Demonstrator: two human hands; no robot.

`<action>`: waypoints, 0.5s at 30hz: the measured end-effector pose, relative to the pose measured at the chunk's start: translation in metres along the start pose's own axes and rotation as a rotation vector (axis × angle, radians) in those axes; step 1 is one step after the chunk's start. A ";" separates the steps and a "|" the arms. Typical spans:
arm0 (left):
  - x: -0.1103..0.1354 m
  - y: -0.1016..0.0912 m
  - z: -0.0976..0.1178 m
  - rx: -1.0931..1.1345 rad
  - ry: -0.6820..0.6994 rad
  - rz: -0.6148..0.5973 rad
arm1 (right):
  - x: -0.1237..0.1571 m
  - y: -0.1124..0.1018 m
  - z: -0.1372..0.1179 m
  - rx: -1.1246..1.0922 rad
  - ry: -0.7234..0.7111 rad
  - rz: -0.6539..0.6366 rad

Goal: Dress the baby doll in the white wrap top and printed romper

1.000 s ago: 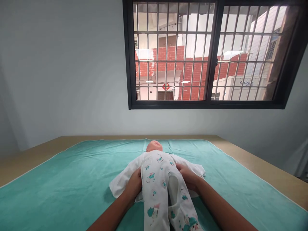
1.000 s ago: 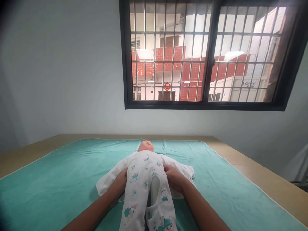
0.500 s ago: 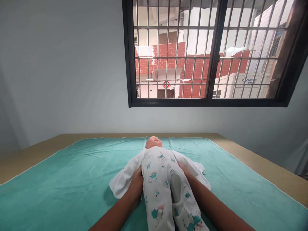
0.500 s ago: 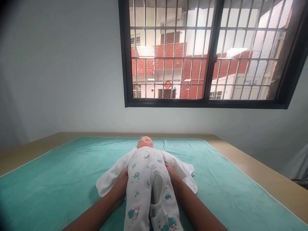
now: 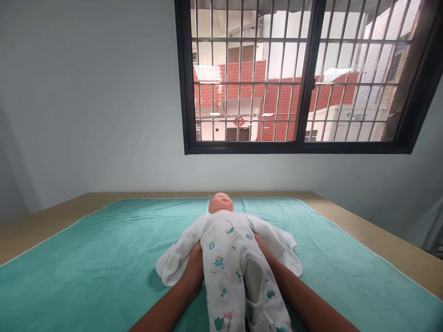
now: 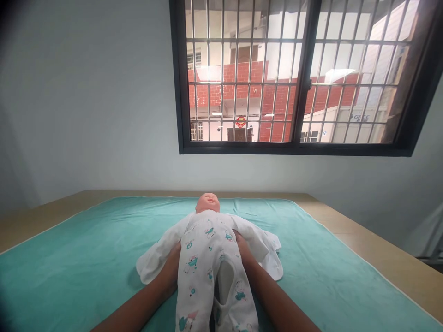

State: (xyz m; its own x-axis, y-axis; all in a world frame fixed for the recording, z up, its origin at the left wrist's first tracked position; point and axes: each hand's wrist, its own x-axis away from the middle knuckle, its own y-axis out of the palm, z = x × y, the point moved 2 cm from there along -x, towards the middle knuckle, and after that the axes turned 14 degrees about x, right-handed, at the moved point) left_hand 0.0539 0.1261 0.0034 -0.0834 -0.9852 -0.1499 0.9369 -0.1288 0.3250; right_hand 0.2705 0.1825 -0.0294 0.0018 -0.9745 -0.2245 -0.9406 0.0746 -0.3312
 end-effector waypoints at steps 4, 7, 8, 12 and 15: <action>0.002 0.005 0.012 -0.145 0.123 -0.031 | -0.001 0.002 0.000 -0.035 -0.018 0.021; 0.001 0.004 0.011 -0.169 0.146 -0.010 | -0.003 0.002 0.000 -0.025 -0.050 0.023; 0.001 0.002 0.009 -0.182 0.144 0.001 | -0.003 0.002 0.000 -0.013 -0.062 0.026; -0.003 -0.008 -0.002 -0.252 0.170 0.039 | -0.001 0.003 0.001 0.060 -0.087 0.080; -0.005 -0.012 -0.007 -0.301 0.216 0.025 | 0.001 0.004 0.001 0.112 -0.092 0.110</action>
State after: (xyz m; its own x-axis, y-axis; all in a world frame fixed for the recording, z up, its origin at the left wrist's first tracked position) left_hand 0.0450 0.1338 -0.0061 -0.0153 -0.9367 -0.3497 0.9983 -0.0337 0.0466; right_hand 0.2668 0.1822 -0.0315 -0.0628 -0.9360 -0.3463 -0.8931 0.2076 -0.3991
